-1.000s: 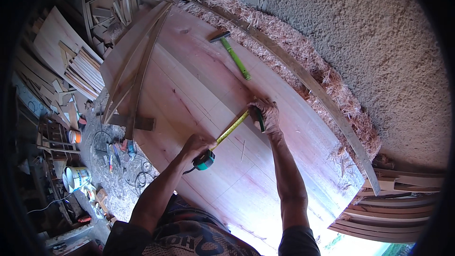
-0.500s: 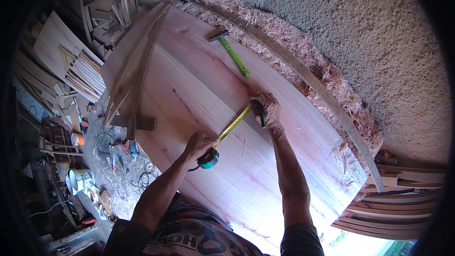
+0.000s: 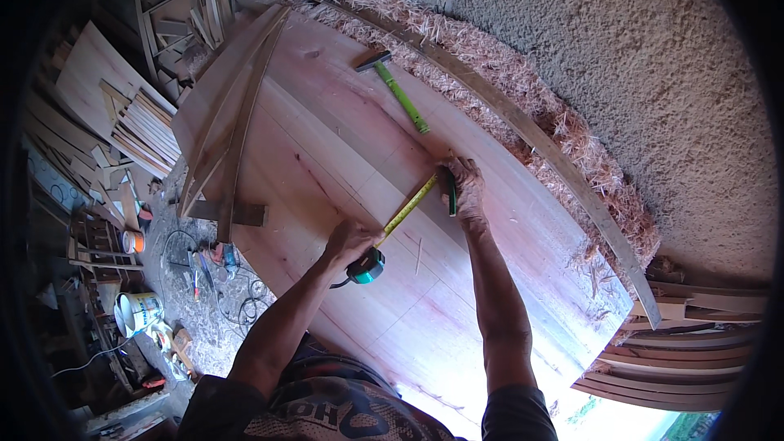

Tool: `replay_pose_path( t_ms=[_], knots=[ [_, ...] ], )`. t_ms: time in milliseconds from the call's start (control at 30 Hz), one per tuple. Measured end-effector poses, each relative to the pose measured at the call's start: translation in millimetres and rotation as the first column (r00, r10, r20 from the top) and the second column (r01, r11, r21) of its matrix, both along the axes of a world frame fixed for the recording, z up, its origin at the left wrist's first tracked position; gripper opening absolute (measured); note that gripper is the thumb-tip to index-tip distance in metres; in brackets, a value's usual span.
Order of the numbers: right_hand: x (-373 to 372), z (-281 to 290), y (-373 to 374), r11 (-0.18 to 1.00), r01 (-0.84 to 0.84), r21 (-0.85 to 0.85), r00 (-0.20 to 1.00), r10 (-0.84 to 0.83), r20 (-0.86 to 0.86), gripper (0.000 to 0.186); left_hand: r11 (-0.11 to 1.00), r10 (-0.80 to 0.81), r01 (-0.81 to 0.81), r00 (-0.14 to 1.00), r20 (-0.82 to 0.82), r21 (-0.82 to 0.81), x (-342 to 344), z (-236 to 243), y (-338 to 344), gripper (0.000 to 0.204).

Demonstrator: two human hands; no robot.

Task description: The person uses a tape measure and a pencil to mark lines on a large wooden board. They use a long wooden straightedge to align and check measurements across the surface.

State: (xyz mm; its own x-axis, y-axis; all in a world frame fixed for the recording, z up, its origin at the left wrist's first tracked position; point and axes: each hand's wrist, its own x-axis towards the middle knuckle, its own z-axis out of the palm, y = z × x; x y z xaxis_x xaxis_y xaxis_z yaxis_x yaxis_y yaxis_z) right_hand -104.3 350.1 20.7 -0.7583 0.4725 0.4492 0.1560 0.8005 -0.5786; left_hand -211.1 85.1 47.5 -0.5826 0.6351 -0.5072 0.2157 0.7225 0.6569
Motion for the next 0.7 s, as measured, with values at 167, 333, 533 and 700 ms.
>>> replay_pose_path(
  t_ms=[167, 333, 533, 700],
  knots=[
    [-2.3, -3.7, 1.5, 1.0, 0.01, -0.006, 1.0, -0.011, -0.026, 0.024, 0.998, 0.016, -0.014, 0.999, 0.034, -0.054, 0.2, 2.1, -1.6, 0.043],
    [-1.7, 1.1, -2.7, 1.0, 0.02, 0.016, 0.999, -0.021, 0.027, 0.023, 0.999, -0.015, 0.016, 1.0, 0.009, -0.033, 2.3, 10.3, -29.9, 0.048],
    [-0.1, -7.3, 2.5, 1.0, 0.015, -0.024, 1.0, -0.015, 0.023, 0.025, 0.993, 0.013, -0.015, 1.0, -0.023, -0.115, 9.8, 20.4, -35.4, 0.045],
    [1.2, 2.3, -0.5, 0.997, -0.023, -0.077, 0.999, 0.021, -0.027, 0.045, 0.997, 0.033, -0.039, 0.996, -0.081, -0.071, 12.2, 12.6, -28.5, 0.048]
  ],
)
